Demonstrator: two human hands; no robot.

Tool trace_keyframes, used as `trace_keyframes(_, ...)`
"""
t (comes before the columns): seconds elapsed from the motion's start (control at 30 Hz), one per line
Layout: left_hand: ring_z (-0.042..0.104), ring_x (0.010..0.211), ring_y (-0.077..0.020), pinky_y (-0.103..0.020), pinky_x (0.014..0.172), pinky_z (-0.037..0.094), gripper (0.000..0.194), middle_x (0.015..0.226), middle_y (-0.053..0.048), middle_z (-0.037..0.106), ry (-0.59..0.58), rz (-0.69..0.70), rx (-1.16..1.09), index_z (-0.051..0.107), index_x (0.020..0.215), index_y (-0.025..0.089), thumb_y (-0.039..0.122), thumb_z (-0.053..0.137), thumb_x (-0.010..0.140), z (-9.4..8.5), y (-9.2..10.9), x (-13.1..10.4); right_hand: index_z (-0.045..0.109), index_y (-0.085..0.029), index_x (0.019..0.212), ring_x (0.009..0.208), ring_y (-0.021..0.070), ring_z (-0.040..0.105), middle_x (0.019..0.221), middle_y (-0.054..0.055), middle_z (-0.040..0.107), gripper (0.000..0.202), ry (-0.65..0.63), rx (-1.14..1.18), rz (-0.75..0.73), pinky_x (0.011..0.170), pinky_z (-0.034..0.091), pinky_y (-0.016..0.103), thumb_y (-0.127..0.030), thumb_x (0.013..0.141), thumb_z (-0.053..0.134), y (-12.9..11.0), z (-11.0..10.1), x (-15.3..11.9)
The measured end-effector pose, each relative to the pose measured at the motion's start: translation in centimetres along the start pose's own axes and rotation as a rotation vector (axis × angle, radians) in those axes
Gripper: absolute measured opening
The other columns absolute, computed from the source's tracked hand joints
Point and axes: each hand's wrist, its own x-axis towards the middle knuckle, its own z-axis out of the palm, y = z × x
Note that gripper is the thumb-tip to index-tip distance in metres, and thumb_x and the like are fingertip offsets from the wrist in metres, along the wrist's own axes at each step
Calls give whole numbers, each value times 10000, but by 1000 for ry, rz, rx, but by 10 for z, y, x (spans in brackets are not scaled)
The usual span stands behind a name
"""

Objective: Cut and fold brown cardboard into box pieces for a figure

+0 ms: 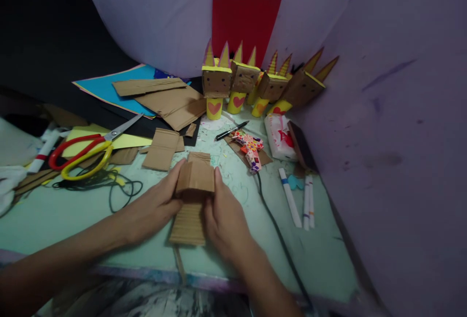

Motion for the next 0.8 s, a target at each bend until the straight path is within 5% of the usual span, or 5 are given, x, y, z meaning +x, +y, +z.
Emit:
trace_keyframes(0.2,210,1354,-253,-442,1100,201,814,1509,-121,130,-16,48,-6,-39,1439,110,139,411,762,-12,1,-4,129,-196,1441,1355,213,245,1494,68,236,633,22,200,-46,1096,251,428,-279,877,407,-1,-12,-2)
trace_keyframes(0.3,212,1353,-266,-450,1094,213,795,1509,-103,143,-48,67,-37,2,1446,141,221,446,791,-13,-2,-6,277,-208,1405,1342,198,280,1471,59,298,534,14,242,-54,1105,235,399,-359,905,386,-3,-12,-1)
trace_keyframes(0.47,175,1364,-265,-455,1102,181,746,1504,-133,151,36,47,-19,57,1443,106,468,377,875,-6,-3,-3,284,-178,1403,1244,223,421,1386,113,431,520,104,210,9,1015,360,421,-369,924,352,-2,-4,1)
trace_keyframes(0.6,236,1345,-244,-402,1109,194,663,1474,-134,255,134,113,-38,223,1412,74,413,402,871,-4,-3,0,338,-205,1378,1025,237,534,1215,109,573,484,199,133,-45,872,440,432,-324,912,393,-2,-3,2)
trace_keyframes(0.8,395,1251,-236,-361,1068,290,532,1357,-116,448,190,142,-118,439,1306,86,301,475,820,-6,-1,2,411,-182,1328,1078,231,512,1230,111,561,462,186,178,-54,897,421,411,-284,881,465,-7,-7,4)
